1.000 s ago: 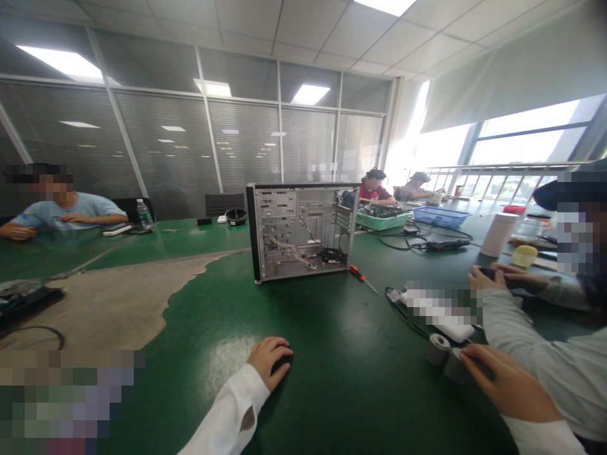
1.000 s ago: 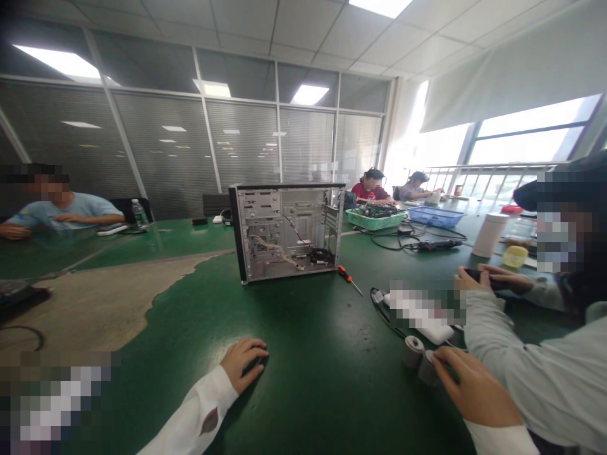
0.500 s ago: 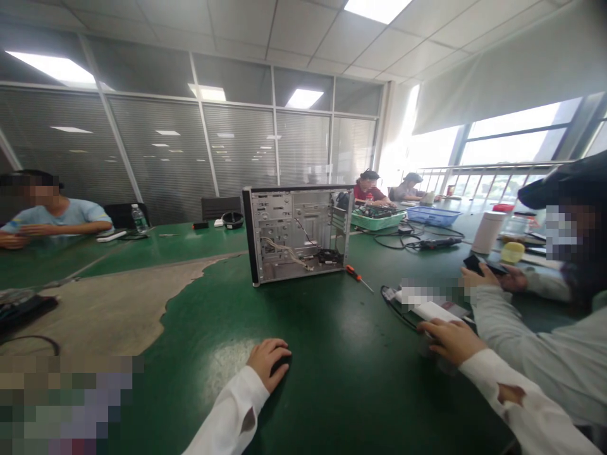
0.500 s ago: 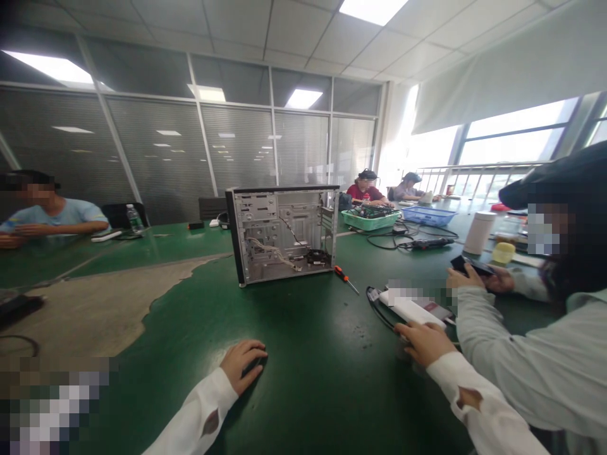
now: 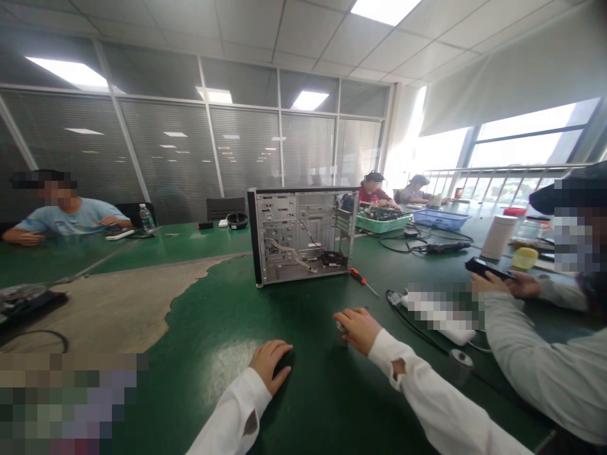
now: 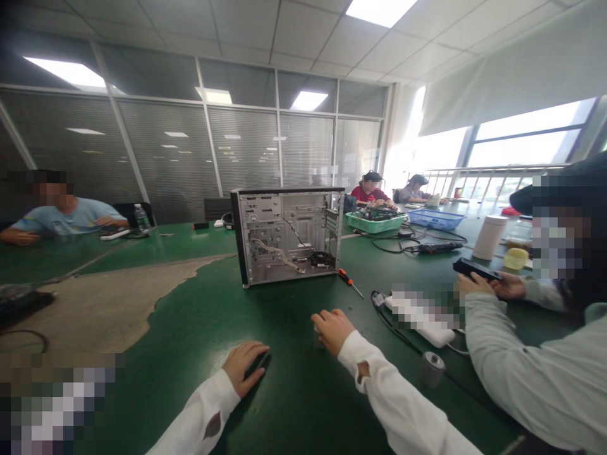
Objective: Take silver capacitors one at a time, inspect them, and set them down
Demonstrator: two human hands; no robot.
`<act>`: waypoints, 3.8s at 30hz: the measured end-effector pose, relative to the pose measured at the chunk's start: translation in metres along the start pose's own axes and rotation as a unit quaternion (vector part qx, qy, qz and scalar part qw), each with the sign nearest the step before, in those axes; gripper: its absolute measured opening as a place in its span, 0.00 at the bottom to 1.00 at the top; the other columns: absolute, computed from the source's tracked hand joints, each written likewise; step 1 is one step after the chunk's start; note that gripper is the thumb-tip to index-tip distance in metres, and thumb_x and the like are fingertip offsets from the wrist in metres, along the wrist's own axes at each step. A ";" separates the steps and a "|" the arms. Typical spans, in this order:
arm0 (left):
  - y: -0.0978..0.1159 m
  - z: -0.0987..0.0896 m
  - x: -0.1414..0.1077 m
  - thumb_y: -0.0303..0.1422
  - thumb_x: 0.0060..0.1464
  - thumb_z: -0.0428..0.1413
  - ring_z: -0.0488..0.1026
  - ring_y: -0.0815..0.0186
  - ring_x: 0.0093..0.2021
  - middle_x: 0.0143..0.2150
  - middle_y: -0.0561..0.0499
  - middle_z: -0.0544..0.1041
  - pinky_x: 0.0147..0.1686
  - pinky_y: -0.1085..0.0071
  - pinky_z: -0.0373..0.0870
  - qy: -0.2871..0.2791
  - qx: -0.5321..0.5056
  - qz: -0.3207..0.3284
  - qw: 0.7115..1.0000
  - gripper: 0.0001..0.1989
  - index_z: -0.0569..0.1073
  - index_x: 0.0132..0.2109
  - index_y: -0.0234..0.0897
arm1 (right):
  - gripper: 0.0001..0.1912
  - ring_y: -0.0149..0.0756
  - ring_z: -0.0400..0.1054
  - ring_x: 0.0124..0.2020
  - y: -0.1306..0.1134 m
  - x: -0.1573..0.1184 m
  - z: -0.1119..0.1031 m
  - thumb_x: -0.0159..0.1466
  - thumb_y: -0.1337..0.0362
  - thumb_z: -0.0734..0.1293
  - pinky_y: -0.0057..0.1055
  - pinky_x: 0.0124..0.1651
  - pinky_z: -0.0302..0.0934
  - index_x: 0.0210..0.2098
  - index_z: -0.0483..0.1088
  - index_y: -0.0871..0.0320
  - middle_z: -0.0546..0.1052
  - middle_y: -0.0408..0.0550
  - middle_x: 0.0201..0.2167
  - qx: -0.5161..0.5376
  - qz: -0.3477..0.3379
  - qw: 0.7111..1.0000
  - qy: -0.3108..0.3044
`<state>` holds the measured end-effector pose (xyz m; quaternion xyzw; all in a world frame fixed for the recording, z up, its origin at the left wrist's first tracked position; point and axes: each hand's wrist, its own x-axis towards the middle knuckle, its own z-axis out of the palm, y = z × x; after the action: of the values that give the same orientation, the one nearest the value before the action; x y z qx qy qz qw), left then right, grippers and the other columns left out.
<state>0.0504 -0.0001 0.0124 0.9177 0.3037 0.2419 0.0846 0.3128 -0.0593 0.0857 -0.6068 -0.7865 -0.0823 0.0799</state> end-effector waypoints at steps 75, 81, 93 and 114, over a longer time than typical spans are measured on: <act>-0.025 -0.008 0.026 0.41 0.32 0.59 0.68 0.71 0.17 0.18 0.56 0.70 0.18 0.75 0.66 0.152 -0.607 -0.363 0.690 0.23 0.60 0.35 0.36 | 0.20 0.32 0.61 0.37 -0.099 0.060 0.060 0.50 0.71 0.59 0.29 0.38 0.59 0.43 0.60 0.55 0.60 0.51 0.43 0.381 -0.173 0.882 0.218; -0.022 -0.011 0.024 0.40 0.36 0.58 0.70 0.68 0.19 0.18 0.54 0.72 0.20 0.74 0.66 0.159 -0.622 -0.353 0.681 0.20 0.62 0.36 0.34 | 0.18 0.33 0.61 0.38 -0.099 0.060 0.059 0.52 0.70 0.60 0.29 0.40 0.58 0.42 0.61 0.54 0.62 0.50 0.42 0.390 -0.153 0.879 0.230; -0.026 -0.014 0.016 0.28 0.40 0.57 0.71 0.63 0.39 0.34 0.42 0.75 0.35 0.73 0.64 0.134 -0.746 -0.313 0.572 0.24 0.62 0.47 0.32 | 0.17 0.31 0.64 0.29 -0.097 0.073 0.073 0.48 0.64 0.65 0.27 0.30 0.59 0.38 0.61 0.58 0.69 0.45 0.29 0.599 0.077 0.772 0.199; -0.026 0.008 0.020 0.28 0.26 0.64 0.64 0.54 0.46 0.41 0.44 0.70 0.40 0.64 0.63 0.242 -0.683 -0.233 0.648 0.33 0.65 0.45 0.38 | 0.19 0.25 0.63 0.16 -0.104 0.080 0.070 0.51 0.51 0.62 0.21 0.18 0.53 0.27 0.64 0.65 0.71 0.48 0.17 0.881 0.250 0.390 -0.094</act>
<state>0.0549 0.0320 0.0055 0.4082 0.2655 0.5664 0.6649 0.1903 0.0059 0.0318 -0.3710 -0.2348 0.7380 0.5124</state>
